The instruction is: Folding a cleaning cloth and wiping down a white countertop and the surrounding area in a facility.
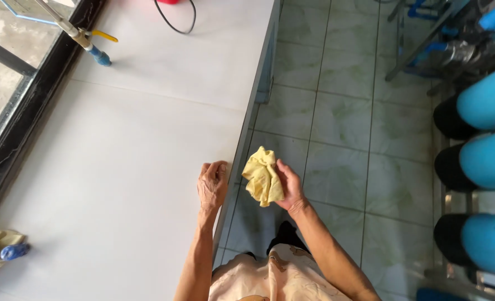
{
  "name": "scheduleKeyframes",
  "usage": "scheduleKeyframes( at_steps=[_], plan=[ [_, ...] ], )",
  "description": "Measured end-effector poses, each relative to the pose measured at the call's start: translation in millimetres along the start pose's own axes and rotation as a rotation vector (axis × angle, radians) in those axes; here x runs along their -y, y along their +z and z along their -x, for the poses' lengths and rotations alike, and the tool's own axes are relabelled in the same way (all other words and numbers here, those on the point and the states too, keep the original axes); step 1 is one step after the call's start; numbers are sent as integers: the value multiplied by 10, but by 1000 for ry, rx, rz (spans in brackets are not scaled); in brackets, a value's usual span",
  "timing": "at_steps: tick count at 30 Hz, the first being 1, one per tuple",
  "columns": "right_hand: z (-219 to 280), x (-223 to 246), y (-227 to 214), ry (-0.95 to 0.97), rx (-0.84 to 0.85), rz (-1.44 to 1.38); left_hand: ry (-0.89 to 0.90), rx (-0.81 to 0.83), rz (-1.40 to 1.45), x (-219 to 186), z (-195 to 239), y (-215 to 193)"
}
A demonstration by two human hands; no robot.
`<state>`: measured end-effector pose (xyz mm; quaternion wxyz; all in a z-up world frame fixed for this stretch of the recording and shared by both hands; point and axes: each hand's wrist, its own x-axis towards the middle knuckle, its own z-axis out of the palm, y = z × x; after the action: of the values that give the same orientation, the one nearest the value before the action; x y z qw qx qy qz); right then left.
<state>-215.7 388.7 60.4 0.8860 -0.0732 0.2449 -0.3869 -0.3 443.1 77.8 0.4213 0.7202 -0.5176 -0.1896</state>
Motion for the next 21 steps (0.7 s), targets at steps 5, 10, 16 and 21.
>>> scheduleKeyframes(
  at_steps=[5, 10, 16, 21],
  plan=[
    [-335, 738, 29, 11, 144, 143, -445, 175, 308, -348, -454, 498],
    [-628, 1426, 354, -108, 185, 396, -373, 212, 860, -874, -969, 1145],
    [-933, 2093, 257, -223, 173, 521, -536, 190, 1455, -1286, -1557, 1343],
    [-1418, 2302, 296, -444, -64, 900, -652, 280, 1789, -1340, -2149, 1650]
  ],
)
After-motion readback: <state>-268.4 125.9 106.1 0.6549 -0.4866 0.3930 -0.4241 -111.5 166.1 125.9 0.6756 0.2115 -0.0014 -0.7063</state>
